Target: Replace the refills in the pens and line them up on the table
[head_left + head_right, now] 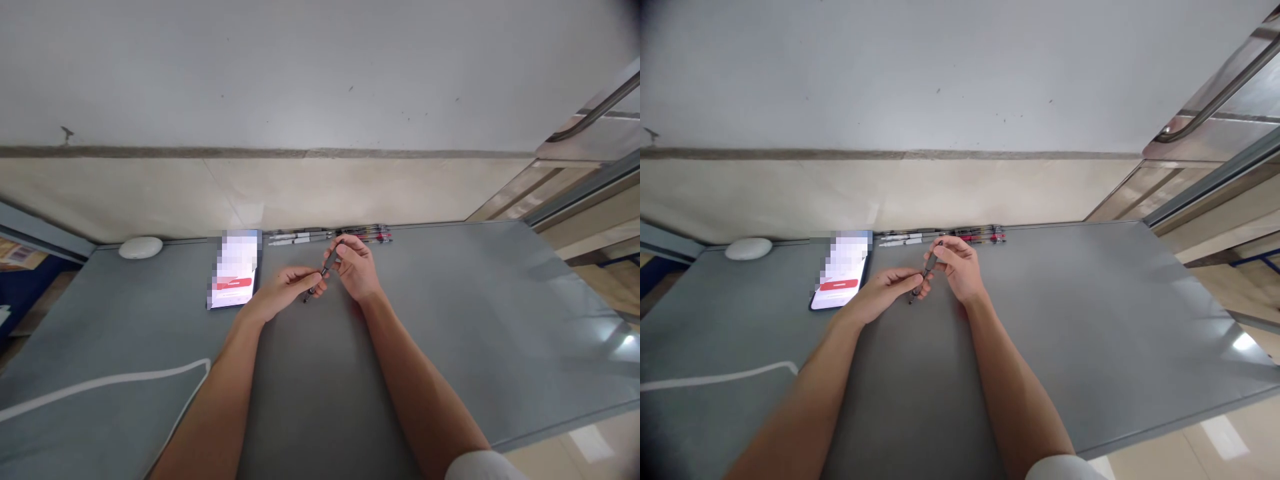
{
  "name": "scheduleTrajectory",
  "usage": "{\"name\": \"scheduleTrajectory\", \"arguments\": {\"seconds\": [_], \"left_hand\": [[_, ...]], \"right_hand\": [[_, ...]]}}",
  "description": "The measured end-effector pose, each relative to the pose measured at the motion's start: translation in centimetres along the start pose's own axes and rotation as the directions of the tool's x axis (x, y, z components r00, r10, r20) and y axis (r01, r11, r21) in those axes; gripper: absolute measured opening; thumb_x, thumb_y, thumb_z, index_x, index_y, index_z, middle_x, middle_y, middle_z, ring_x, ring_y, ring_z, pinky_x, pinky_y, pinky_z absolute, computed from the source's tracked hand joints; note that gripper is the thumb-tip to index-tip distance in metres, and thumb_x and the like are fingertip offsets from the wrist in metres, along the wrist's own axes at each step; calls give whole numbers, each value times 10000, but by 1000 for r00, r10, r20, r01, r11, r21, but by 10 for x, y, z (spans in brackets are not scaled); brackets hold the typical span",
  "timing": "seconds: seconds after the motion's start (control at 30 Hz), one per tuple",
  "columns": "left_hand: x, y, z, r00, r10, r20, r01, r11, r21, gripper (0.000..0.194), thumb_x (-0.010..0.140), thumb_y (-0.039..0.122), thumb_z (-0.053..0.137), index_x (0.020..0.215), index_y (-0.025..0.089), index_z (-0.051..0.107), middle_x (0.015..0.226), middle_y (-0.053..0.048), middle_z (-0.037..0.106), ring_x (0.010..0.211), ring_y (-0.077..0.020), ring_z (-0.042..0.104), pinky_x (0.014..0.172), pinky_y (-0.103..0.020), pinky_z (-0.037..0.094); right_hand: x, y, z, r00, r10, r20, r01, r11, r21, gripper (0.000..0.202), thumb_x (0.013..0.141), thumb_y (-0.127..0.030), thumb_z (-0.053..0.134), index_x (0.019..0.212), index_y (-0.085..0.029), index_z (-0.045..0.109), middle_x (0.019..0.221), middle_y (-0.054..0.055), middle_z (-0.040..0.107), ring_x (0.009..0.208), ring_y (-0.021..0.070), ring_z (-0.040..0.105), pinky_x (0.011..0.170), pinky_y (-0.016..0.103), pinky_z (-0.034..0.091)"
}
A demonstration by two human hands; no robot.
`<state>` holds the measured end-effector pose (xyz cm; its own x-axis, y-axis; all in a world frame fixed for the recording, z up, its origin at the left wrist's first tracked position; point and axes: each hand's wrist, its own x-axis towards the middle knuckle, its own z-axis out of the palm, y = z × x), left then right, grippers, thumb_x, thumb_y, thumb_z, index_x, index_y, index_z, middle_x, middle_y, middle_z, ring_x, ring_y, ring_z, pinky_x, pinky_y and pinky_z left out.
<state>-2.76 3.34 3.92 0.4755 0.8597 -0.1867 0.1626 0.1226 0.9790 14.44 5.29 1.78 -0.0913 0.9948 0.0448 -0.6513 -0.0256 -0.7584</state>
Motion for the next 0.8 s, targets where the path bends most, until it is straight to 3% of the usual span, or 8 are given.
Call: {"name": "scheduleTrajectory", "arguments": {"seconds": [0.13,0.33,0.6,0.8], "left_hand": [[5,-8,0,995,3,-100,-6,999,-33,265,785,372,711,978,192,721,802,-32,701,746,-157,626,779,-326,491],[6,-5,2,991,-4,-135,5,1000,7,210,741,324,747,887,176,717,718,-8,666,684,-140,606,731,-297,489],[0,2,1,1000,10,7,-10,999,32,277,878,385,592,735,175,703,761,-33,675,727,-146,598,754,-290,471],[4,-5,3,993,-21,-113,20,1000,-18,237,774,359,723,946,196,724,793,-29,700,737,-158,628,752,-306,494]], "right_hand": [[2,-1,0,997,-59,-44,60,998,28,186,673,-250,779,765,-247,617,759,-64,600,684,87,613,598,218,529],[1,-1,0,997,-45,-63,48,998,37,211,658,-229,790,755,-244,603,775,-73,584,671,66,587,574,188,503],[0,0,-1,1000,-12,15,12,1000,7,203,674,-290,768,831,-257,643,783,-43,638,711,129,635,586,269,544],[1,-2,1,996,-53,-70,54,998,18,211,657,-253,783,763,-249,601,780,-64,586,688,82,593,585,205,496]]}}
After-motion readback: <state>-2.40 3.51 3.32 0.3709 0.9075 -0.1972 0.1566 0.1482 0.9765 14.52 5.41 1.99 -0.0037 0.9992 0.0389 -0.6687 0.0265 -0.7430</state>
